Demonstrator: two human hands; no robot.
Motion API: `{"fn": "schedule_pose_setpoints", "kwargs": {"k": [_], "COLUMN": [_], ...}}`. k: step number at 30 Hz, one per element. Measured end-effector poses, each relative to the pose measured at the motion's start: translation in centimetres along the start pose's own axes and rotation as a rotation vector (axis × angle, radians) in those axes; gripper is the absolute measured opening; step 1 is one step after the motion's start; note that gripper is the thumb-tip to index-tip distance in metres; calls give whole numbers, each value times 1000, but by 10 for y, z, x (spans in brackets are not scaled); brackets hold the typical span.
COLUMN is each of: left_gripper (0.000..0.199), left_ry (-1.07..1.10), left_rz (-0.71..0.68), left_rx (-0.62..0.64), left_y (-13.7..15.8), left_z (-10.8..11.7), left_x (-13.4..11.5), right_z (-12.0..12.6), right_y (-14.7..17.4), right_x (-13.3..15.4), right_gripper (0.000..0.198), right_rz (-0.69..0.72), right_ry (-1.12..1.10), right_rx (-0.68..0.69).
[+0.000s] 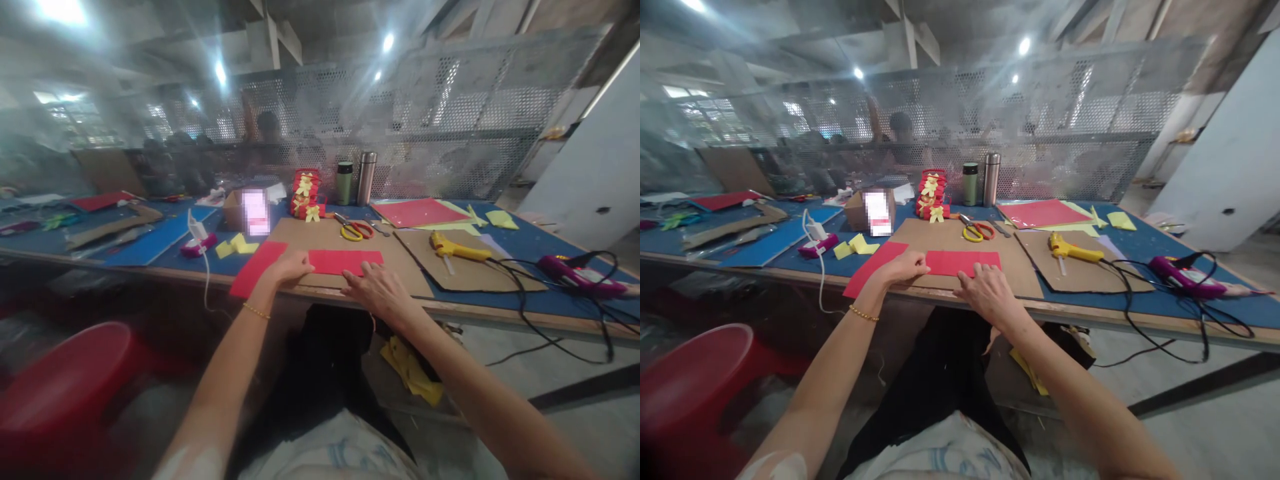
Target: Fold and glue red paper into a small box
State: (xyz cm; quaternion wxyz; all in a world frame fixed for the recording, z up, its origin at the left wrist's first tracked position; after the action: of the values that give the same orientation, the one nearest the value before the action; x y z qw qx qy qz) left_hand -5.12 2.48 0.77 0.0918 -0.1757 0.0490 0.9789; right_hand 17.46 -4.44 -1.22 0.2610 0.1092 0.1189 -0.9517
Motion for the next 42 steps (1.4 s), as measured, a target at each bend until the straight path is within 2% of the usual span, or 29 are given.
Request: {"fn": "schedule_pose_setpoints", "kwargs": {"k": [10,15,18,21,24,26,30,34,42], "left_gripper": [15,6,18,28,27,27,28,27,42], "left_ry": [-123,-209,-321,-527,-629,-641,-619,-622,-636], "left_rz": [9,-29,-123,-306,-456,-495,-475,-392,-302], "left_rx": [-14,-96,-201,-304,-310,-287,-302,-324,-399], "left_y": [2,6,15,24,30,32,37,47,66], "left_z": [0,-3,-10,-17,-20,-22,-26,-33,-46], "left_x": [1,-5,-12,-20,-23,-23,-19,-22,-35], "right_z": [6,3,1,-1,-2,-2,-3,-3,-5], "right_y": [3,1,1,2,3,2,2,3,3], "right_x": [1,0,0,0,0,0,-1,0,0], "right_gripper": [41,42,43,43,42,42,43,43,43], "right_rz": [-33,-26,-28,-18,-15,-20,-15,-25,-17], "right_ry": [-8,-13,-6,-10,-12,-14,-23,-38,-22], "right_rx": [39,39,21,8,-3,-10,-5,-3,-26]}}
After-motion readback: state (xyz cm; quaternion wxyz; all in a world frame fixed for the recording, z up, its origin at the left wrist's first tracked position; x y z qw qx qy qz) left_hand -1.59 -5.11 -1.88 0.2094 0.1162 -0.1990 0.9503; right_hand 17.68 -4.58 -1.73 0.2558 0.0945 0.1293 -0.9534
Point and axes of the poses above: each hand's wrist, its own y-axis away from the middle knuckle, its own z-axis out of the back of the hand, x = y × z, the point moved 1 cm from there along -y, towards the middle knuckle, and after that the axes turned 2 degrees about z, right-handed, at the moved point
